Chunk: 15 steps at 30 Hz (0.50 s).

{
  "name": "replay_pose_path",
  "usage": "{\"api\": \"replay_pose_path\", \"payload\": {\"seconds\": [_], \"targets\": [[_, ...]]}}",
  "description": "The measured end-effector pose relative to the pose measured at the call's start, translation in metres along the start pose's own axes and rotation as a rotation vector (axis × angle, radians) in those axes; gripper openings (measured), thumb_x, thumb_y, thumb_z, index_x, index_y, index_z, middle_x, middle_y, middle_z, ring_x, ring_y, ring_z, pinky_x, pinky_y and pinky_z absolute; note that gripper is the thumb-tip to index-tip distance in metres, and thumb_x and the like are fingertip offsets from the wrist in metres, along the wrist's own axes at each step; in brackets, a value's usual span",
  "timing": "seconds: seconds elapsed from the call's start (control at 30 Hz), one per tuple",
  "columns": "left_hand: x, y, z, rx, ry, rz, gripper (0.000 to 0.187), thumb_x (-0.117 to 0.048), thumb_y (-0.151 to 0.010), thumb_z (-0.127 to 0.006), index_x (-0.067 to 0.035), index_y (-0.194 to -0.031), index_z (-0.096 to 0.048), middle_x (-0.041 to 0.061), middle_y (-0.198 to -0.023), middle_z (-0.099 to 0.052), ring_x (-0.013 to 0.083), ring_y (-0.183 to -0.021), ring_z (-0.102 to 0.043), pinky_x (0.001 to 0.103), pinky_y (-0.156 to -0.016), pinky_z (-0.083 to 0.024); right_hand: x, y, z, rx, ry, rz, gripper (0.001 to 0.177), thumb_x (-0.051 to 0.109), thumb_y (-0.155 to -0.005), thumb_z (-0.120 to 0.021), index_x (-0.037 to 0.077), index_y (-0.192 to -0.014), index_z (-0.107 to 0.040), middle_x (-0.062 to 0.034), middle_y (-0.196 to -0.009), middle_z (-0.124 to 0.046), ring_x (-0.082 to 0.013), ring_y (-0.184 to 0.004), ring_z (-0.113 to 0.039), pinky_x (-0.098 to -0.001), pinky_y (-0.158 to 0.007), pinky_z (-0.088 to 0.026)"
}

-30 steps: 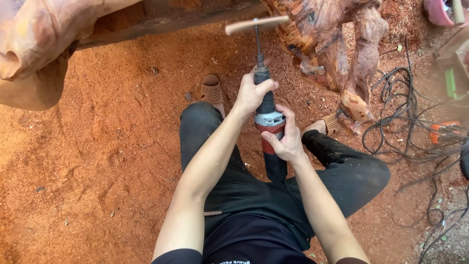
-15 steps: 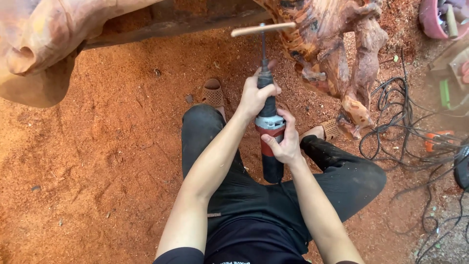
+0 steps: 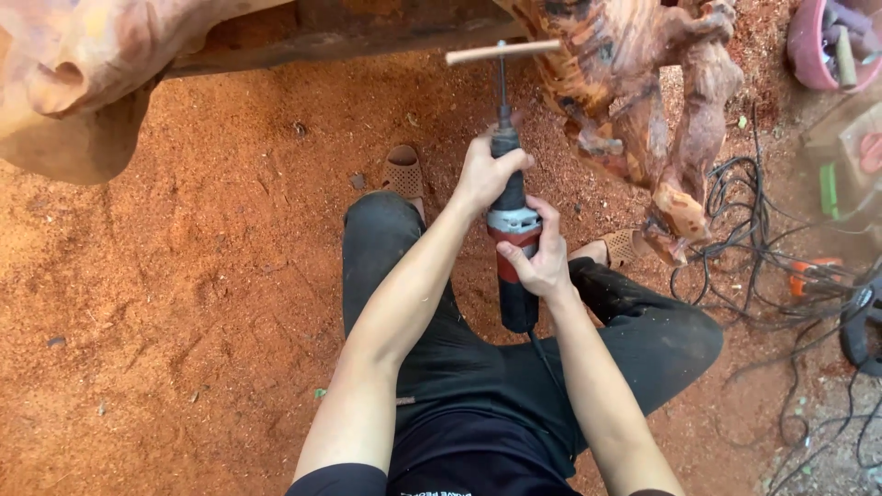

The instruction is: Sanding a large wooden sculpture using an angle grinder with a sanding disc attachment.

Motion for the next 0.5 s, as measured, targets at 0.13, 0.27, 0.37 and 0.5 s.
{"api": "replay_pose_path", "payload": {"seconds": [0.13, 0.27, 0.37, 0.5], "targets": [[0.044, -0.026, 0.004, -0.059, -0.133, 0.147, 0.026, -0.028, -0.063, -0.08, -0.011, -0.081, -0.071, 0.009, -0.058, -0.061, 0.0218, -0.058, -0.067, 0.037, -0.056, -0.053, 0.007, -0.009, 0.006, 0.081, 0.012, -0.073, 0.08, 0.052, -0.087, -0.076, 0.019, -0.15, -0.039, -0.0278, -0.136, -0.06, -0.0558, -0.122, -0.057, -0.0652, -0.104, -0.044], [0.053, -0.031, -0.004, -0.042, 0.18, 0.184, 0.027, -0.014, -0.066, -0.078, -0.006, -0.092, -0.076, 0.016, -0.055, -0.063, 0.0286, -0.047, -0.069, 0.04, -0.045, -0.06, 0.007, -0.015, 0.014, 0.124, 0.121, -0.152, 0.084, 0.056, -0.084, -0.076, 0.025, -0.151, -0.036, -0.0237, -0.141, -0.058, -0.0527, -0.124, -0.056, -0.0655, -0.107, -0.042], [0.084, -0.036, -0.008, -0.049, 0.345, 0.278, 0.021, -0.009, -0.068, -0.076, 0.001, -0.087, -0.074, 0.023, -0.054, -0.063, 0.0338, -0.044, -0.07, 0.045, -0.04, -0.062, 0.014, -0.02, 0.018, 0.168, 0.129, -0.22, 0.082, 0.056, -0.085, -0.072, 0.027, -0.152, -0.035, -0.0233, -0.143, -0.057, -0.0534, -0.125, -0.055, -0.0669, -0.108, -0.041], [0.041, 0.004, -0.014, 0.009, 0.466, 0.362, 0.029, -0.018, -0.071, -0.078, 0.008, -0.084, -0.073, 0.024, -0.064, -0.067, 0.028, -0.054, -0.072, 0.043, -0.049, -0.063, 0.072, -0.003, 0.042, 0.268, 0.484, -0.091, 0.072, 0.042, -0.092, -0.071, 0.022, -0.156, -0.044, -0.0252, -0.134, -0.063, -0.049, -0.118, -0.062, -0.0673, -0.091, -0.049]]}}
Point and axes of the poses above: each hand's wrist, its own y-axis away from the middle knuckle, its own z-axis out of the back of the hand, x = y × z, the point moved 2 cm from there along -y, towards the middle knuckle
